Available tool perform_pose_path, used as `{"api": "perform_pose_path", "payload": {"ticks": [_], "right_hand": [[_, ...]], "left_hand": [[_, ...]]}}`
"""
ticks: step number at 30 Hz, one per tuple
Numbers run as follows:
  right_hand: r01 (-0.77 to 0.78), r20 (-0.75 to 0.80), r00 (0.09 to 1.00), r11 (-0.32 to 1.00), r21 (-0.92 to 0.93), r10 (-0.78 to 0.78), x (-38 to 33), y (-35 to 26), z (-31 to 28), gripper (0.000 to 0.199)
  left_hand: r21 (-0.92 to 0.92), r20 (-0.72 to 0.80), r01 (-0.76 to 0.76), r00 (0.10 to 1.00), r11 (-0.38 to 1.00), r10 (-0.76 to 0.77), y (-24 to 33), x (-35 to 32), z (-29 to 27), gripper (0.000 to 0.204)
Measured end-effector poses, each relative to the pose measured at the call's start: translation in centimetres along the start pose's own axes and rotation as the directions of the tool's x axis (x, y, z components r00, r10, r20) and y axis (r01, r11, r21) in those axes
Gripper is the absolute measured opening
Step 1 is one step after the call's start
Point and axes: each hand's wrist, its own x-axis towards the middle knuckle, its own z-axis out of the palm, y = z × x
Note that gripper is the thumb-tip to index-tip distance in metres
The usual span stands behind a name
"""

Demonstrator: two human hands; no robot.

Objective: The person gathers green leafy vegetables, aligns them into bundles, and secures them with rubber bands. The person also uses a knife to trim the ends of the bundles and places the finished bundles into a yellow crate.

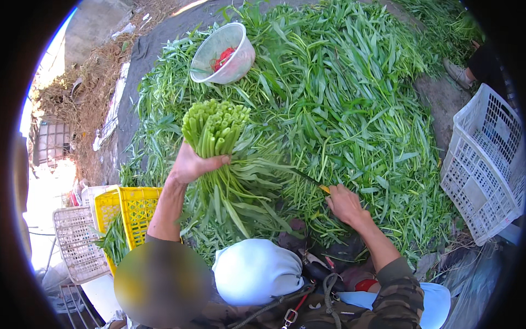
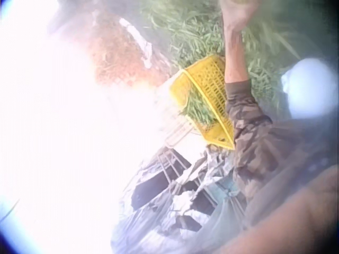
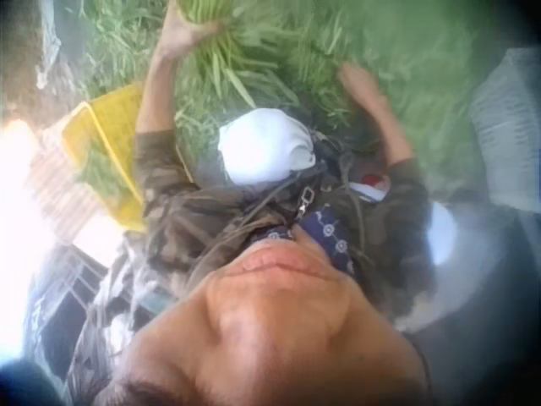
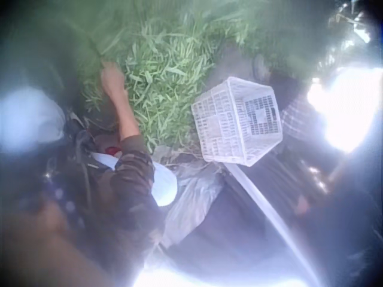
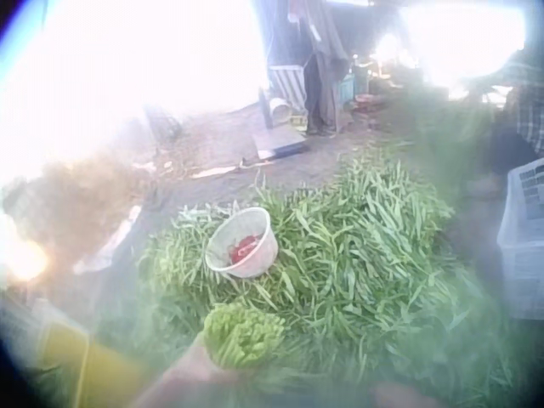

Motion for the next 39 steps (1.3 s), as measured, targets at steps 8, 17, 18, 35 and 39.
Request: {"api": "perform_pose_path", "payload": {"ticks": [8, 17, 18, 35, 39], "right_hand": [[0.472, -0.475, 0.848, 0.745, 0.471, -0.236, 4.1, -10.2, -15.1, 0.101], [0.396, -0.351, 0.908, 0.201, 0.896, -0.227, 4.2, -14.2, -15.1, 0.085], [0.399, -0.357, 0.909, 0.194, 0.896, -0.216, 4.1, -14.2, -14.8, 0.087], [0.342, -0.325, 0.936, 0.131, 0.931, -0.136, 5.0, -12.6, -12.6, 0.091], [0.347, -0.328, 0.935, 0.153, 0.925, -0.134, 5.4, -12.0, -12.3, 0.092]], "left_hand": [[-0.124, 0.064, 0.004, 0.998, 0.992, 0.004, -1.8, 0.4, 6.1, 0.066], [-0.279, -0.053, -0.135, 0.991, 0.951, 0.125, -3.3, 1.0, 11.6, 0.058], [-0.319, -0.070, -0.167, 0.986, 0.933, 0.153, -3.8, 1.1, 12.2, 0.056], [-0.230, -0.272, -0.336, 0.923, 0.913, 0.271, -5.8, 1.3, 16.0, 0.057], [-0.288, -0.276, -0.290, 0.938, 0.913, 0.211, -5.0, 1.4, 16.4, 0.060]]}}
